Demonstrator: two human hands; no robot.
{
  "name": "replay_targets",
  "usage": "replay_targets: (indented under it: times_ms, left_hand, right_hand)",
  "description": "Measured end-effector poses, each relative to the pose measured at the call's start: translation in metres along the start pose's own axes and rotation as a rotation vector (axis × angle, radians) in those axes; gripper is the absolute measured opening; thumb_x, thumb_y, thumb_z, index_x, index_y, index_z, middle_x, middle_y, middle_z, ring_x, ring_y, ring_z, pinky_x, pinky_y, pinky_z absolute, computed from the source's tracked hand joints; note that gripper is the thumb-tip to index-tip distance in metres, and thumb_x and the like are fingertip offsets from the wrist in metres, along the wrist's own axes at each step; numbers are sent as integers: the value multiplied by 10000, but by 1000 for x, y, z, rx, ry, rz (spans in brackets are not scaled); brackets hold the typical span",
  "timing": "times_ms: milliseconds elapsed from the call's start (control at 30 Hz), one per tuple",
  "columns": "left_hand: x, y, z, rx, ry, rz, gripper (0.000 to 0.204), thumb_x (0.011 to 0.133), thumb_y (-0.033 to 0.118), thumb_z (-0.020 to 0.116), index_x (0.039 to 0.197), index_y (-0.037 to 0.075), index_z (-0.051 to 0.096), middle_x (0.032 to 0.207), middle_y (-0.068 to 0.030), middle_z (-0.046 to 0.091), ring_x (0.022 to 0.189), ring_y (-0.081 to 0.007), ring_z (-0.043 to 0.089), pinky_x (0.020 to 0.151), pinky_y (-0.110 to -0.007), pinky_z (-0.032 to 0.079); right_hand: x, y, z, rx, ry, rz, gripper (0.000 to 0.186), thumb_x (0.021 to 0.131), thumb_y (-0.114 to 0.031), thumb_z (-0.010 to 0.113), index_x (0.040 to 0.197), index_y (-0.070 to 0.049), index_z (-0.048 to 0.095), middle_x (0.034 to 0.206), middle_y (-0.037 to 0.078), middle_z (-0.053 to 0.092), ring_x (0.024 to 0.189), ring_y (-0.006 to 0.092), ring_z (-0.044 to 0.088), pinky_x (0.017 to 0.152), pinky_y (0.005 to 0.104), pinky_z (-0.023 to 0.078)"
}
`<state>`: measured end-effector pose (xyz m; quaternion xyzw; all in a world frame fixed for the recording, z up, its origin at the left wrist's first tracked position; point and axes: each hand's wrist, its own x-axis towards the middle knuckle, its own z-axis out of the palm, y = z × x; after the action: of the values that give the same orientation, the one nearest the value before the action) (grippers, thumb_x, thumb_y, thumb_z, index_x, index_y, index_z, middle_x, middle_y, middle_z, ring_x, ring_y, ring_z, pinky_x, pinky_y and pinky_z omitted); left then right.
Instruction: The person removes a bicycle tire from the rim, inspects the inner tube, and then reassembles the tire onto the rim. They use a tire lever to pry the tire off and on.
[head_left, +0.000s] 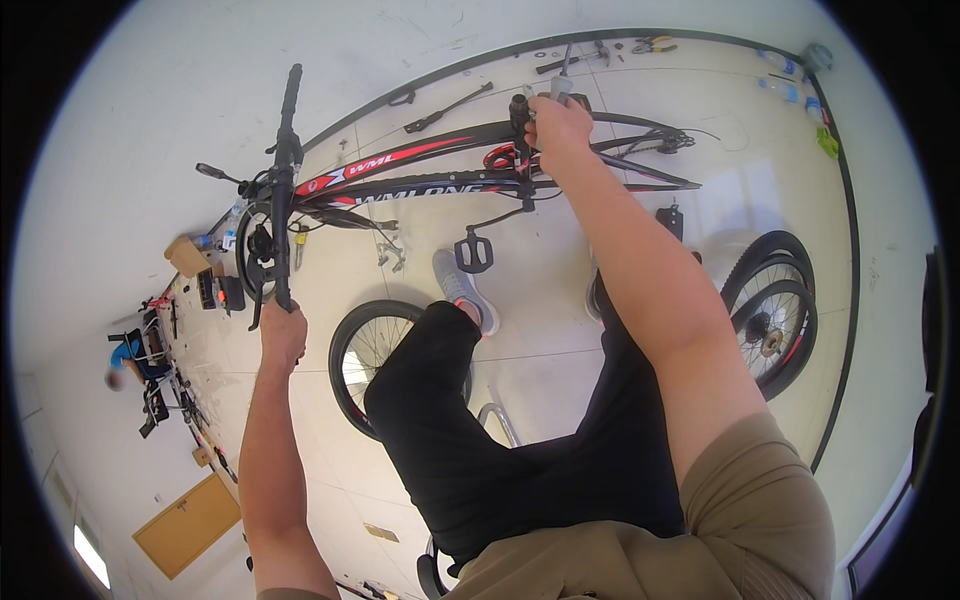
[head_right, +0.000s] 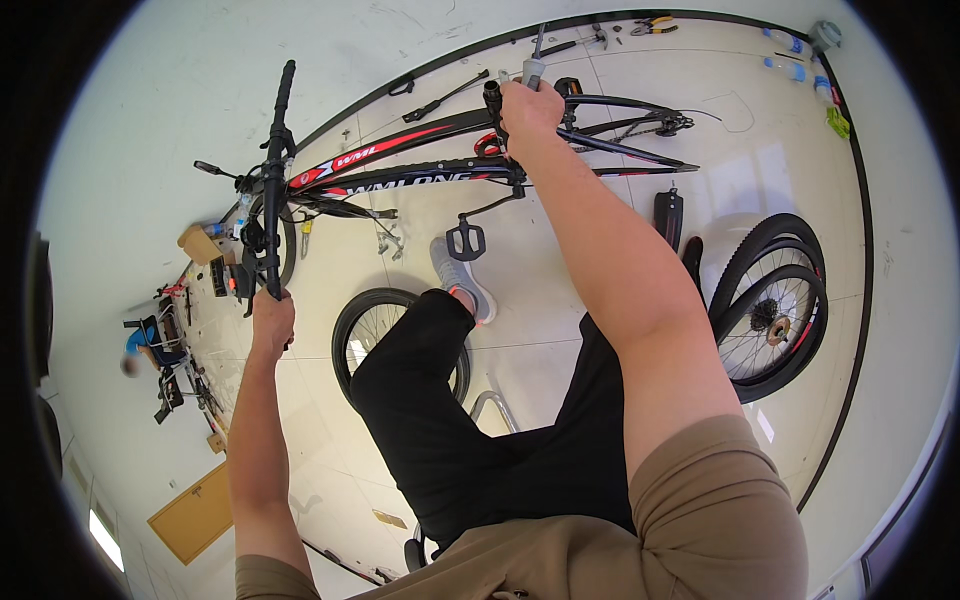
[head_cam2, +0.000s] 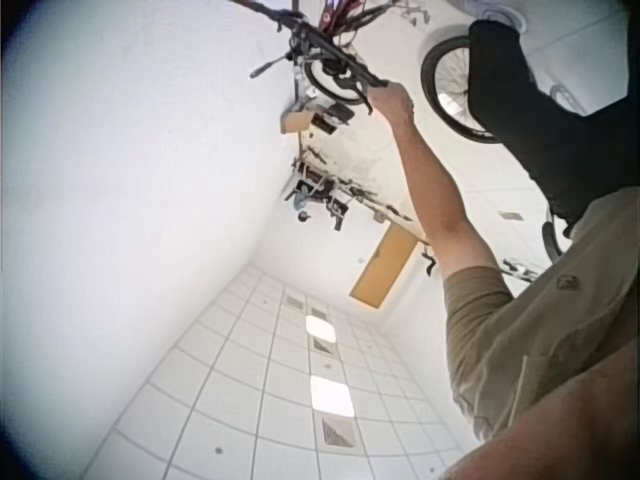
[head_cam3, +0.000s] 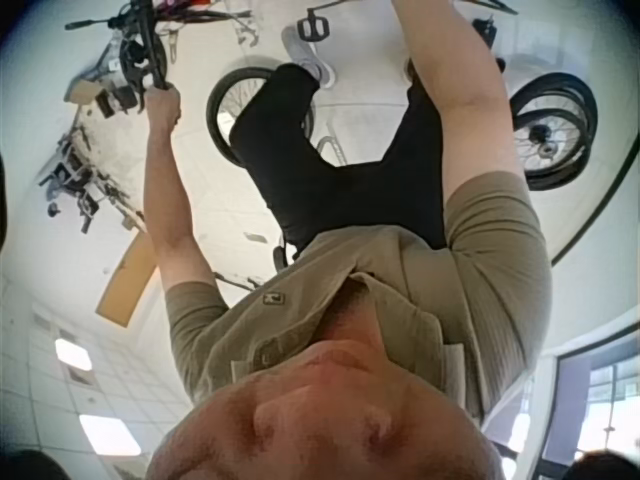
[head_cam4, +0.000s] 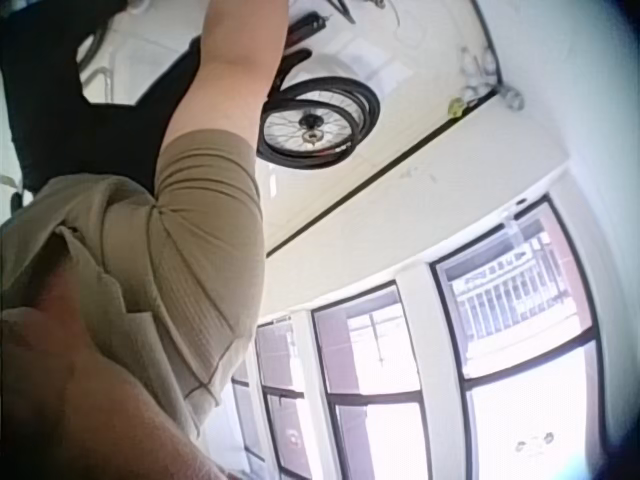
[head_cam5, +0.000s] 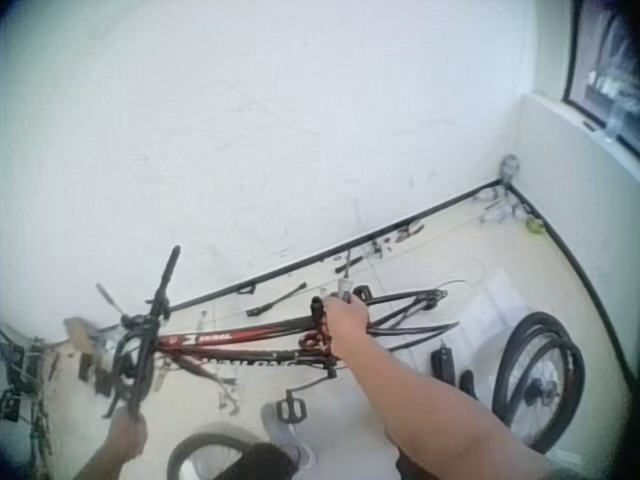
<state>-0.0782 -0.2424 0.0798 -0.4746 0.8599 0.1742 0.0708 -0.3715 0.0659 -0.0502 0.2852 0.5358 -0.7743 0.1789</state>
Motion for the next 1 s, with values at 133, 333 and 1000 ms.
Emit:
replay_targets:
  times_ms: [133,333,1000]
  left_hand:
    - [-1,-1,0,9,8,-3,131,968,111,469,962,3,542,628,-93,543,411,-177,512,347,-329,400]
    - [-2,2,0,-21,19,3,105,936,98,490,941,12,550,599,-71,518,392,-171,486,345,-330,382]
    - [-1,-2,3,40,24,42,177,936,124,495,919,-27,585,661,-167,608,479,-252,605,414,-397,458]
  right_hand:
    - [0,1,0,2,-5,-7,212,848,-129,692,1053,-77,670,929,57,639,731,163,616,650,331,520]
    - [7,14,1,-171,40,-285,238,811,-161,705,1007,-27,678,849,82,658,730,186,609,675,340,495]
    - [1,21,5,-557,-106,-487,371,810,-274,728,1085,-30,677,891,163,710,860,333,681,819,437,519]
